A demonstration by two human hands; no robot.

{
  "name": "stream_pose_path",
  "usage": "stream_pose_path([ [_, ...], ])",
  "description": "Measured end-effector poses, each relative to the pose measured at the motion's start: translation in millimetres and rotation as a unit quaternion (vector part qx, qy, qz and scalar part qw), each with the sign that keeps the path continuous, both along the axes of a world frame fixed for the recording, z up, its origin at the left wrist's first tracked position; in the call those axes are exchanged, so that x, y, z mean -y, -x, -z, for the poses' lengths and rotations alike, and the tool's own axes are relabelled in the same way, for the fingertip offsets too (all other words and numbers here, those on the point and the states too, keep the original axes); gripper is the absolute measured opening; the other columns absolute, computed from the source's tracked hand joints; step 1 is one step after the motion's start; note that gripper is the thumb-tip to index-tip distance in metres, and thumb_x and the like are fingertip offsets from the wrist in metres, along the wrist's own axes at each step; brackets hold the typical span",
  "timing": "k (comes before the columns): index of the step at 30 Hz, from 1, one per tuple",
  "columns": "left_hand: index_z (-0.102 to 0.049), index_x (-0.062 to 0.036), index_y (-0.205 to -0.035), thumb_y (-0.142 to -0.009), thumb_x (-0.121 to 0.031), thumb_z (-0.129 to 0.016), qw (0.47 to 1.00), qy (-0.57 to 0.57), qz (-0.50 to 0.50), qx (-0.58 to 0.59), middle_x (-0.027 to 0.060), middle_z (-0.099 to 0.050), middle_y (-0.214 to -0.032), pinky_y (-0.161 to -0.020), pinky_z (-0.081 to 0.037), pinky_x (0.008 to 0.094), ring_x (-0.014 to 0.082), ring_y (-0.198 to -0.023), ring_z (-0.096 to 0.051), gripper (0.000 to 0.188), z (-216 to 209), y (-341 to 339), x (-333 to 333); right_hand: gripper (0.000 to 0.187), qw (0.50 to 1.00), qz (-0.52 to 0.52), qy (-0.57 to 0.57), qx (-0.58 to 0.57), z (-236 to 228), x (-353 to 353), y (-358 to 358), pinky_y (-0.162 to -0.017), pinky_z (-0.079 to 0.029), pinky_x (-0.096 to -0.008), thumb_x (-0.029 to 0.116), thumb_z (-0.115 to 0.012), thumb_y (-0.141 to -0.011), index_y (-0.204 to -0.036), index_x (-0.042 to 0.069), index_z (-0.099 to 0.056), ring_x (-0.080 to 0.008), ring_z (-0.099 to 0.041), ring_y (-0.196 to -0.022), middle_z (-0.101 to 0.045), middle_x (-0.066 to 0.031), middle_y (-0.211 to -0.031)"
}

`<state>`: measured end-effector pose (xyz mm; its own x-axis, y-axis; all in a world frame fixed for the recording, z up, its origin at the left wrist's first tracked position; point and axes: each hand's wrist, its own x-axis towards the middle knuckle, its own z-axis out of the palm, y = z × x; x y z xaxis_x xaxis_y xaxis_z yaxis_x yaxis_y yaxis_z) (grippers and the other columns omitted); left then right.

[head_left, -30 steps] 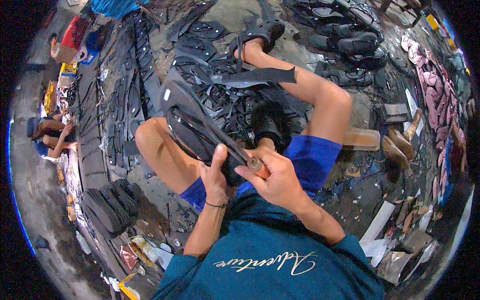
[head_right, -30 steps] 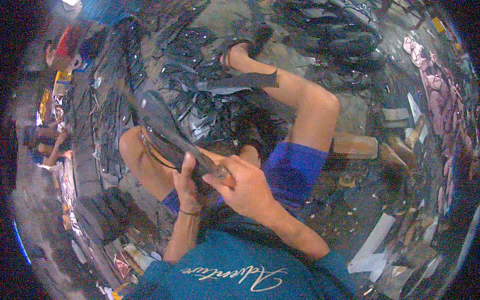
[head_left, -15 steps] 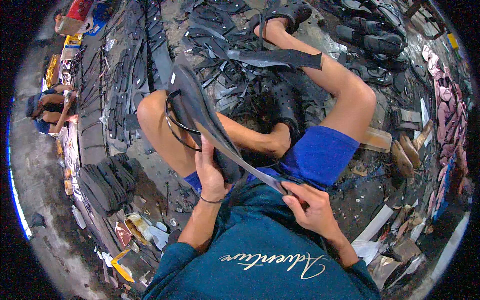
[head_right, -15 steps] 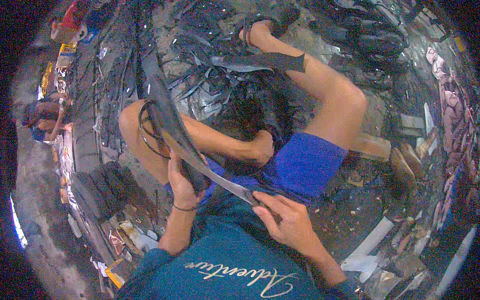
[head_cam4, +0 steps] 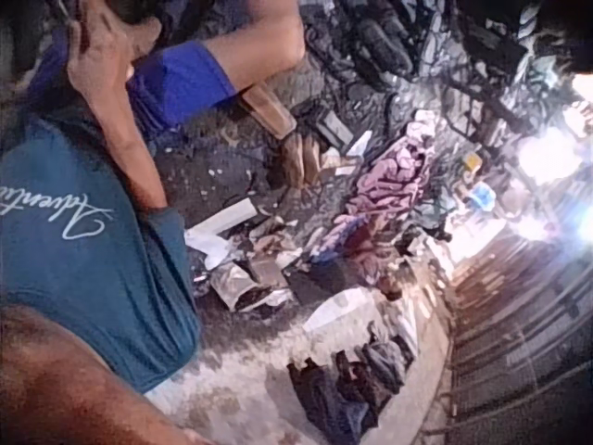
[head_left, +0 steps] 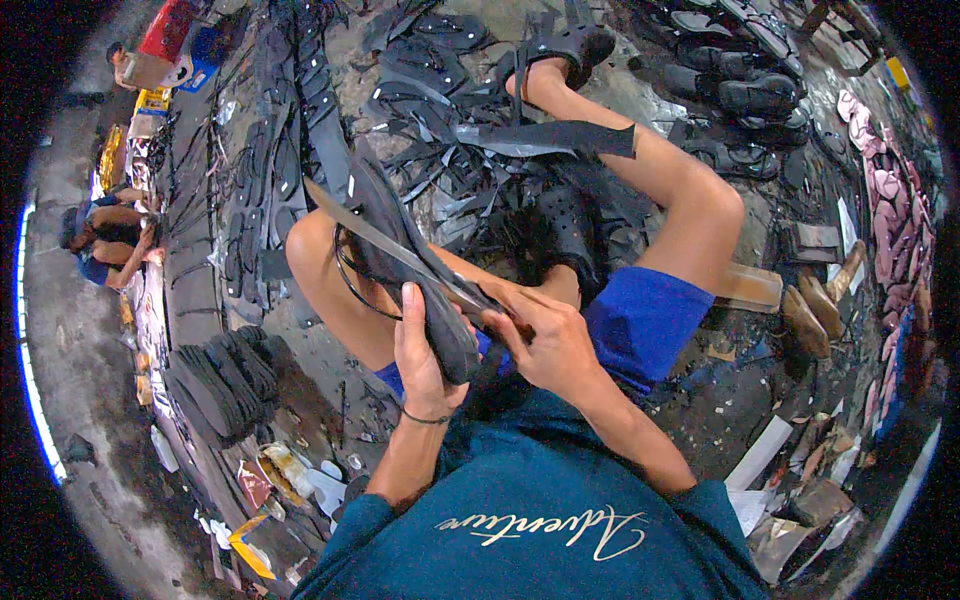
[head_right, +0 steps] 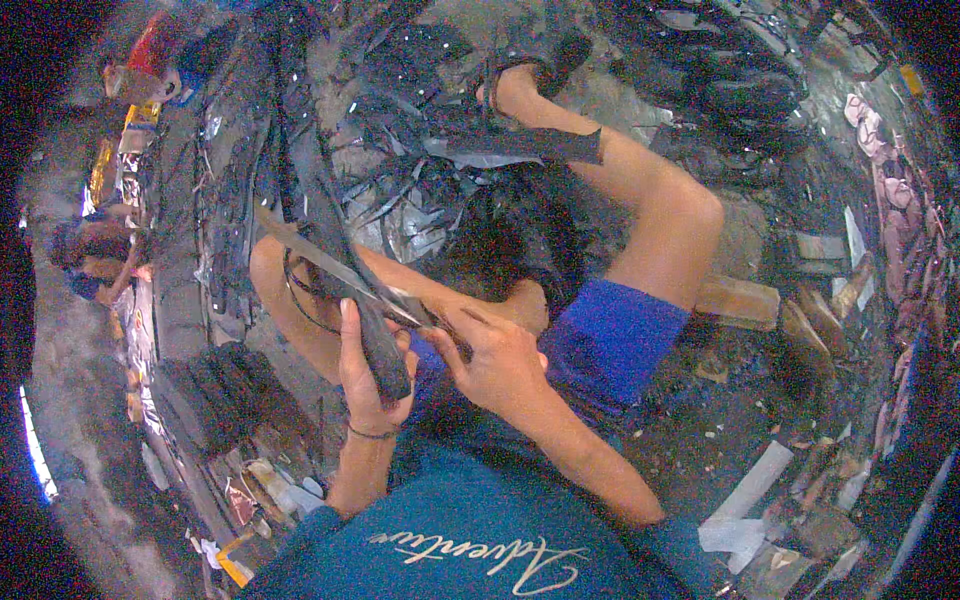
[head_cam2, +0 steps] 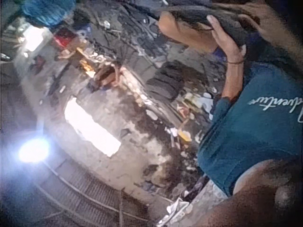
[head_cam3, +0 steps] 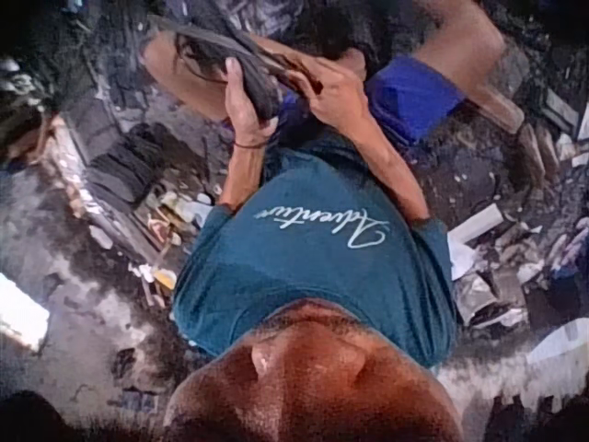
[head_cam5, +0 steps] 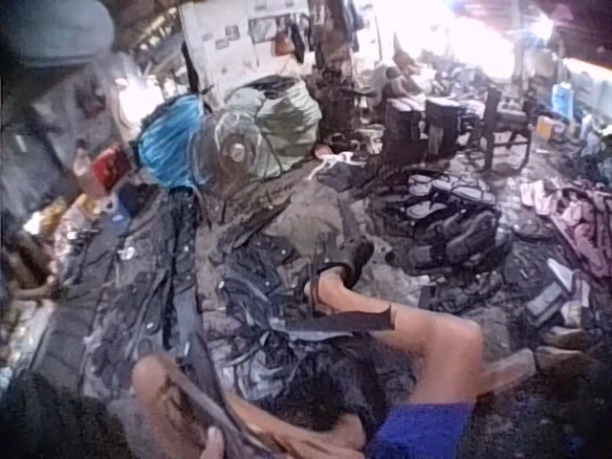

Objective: The person sits on the floor and uses a knife to trim excess material from the edges of black flip-flops. They handle each flip-flop individually, scraping and cutting along the perimeter, then place trimmed pieces aside.

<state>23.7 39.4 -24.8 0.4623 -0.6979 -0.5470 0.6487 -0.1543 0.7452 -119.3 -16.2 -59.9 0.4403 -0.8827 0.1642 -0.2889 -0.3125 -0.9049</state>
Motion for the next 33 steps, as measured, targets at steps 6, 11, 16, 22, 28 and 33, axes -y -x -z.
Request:
stream_pose_path([
  [6,-0.057,-0.0075,-0.098,-0.101,-0.045,-0.052,0.995,0.059,-0.03,-0.079,0.0031,-0.062,-0.081,-0.039,-0.045,0.0251,0.0115,-0.061,-0.057,0.038,-17.6,6.0,3.1,0.043,0.997,0.029,0.073,0.017,12.3,36.8,-53.7,-0.063,-0.052,-0.038,0.015,-0.067,-0.084,-0.127,0.014,-0.063,-0.0298,-0.064,-0.069,-0.062,-0.0113,-0.083],
  [11,-0.054,-0.0041,-0.115,-0.099,-0.029,-0.06,0.995,-0.036,0.06,0.066,0.0052,-0.065,-0.083,-0.06,-0.055,0.0295,0.0162,-0.066,-0.064,0.03,6.2,29.9,-44.2,0.041,0.96,0.021,-0.262,0.09,34.7,134.3,-79.0,-0.059,-0.045,-0.028,0.041,-0.058,-0.097,-0.098,0.002,-0.07,-0.0118,-0.055,-0.065,-0.061,-0.0001,-0.073],
  [16,-0.044,-0.0002,-0.137,-0.093,-0.017,-0.068,0.973,0.05,0.195,0.108,0.009,-0.063,-0.119,-0.096,-0.051,0.0351,0.021,-0.106,-0.063,0.053,14.9,-5.9,-43.7,0.037,0.946,-0.112,-0.298,0.051,-25.6,70.4,-14.5,-0.046,-0.045,-0.032,0.036,-0.07,-0.092,-0.108,0.003,-0.066,-0.0102,-0.053,-0.051,-0.06,-0.0007,-0.062],
  [22,-0.052,-0.0013,-0.131,-0.097,-0.029,-0.064,0.964,0.053,0.071,0.251,0.0102,-0.065,-0.117,-0.09,-0.056,0.0361,0.0209,-0.102,-0.066,0.046,-38.3,-83.2,39.2,0.027,0.997,0.0,-0.024,0.075,-71.0,34.0,13.3,-0.072,-0.049,-0.0268,0.01,-0.058,-0.097,-0.12,-0.002,-0.064,-0.0148,-0.061,-0.077,-0.067,-0.0124,-0.094],
  [28,-0.054,-0.0001,-0.13,-0.096,-0.035,-0.066,0.996,-0.025,0.0,0.085,0.0073,-0.066,-0.117,-0.085,-0.056,0.0322,0.016,-0.099,-0.067,0.05,-62.9,-96.0,22.6,0.035,0.99,-0.086,-0.113,0.016,-38.0,-41.2,74.7,-0.061,-0.054,-0.0305,0.015,-0.075,-0.083,-0.116,0.006,-0.07,-0.0194,-0.064,-0.066,-0.07,-0.0114,-0.091],
  [33,-0.048,-0.0003,-0.134,-0.095,-0.028,-0.067,0.978,-0.071,-0.039,0.192,0.008,-0.062,-0.122,-0.092,-0.053,0.0323,0.0177,-0.106,-0.063,0.052,-37.6,-88.1,1.5,0.036,0.995,-0.053,-0.081,0.003,-39.8,-48.1,69.6,-0.059,-0.054,-0.0315,0.018,-0.078,-0.082,-0.115,0.007,-0.07,-0.0196,-0.064,-0.063,-0.071,-0.0101,-0.088],
])
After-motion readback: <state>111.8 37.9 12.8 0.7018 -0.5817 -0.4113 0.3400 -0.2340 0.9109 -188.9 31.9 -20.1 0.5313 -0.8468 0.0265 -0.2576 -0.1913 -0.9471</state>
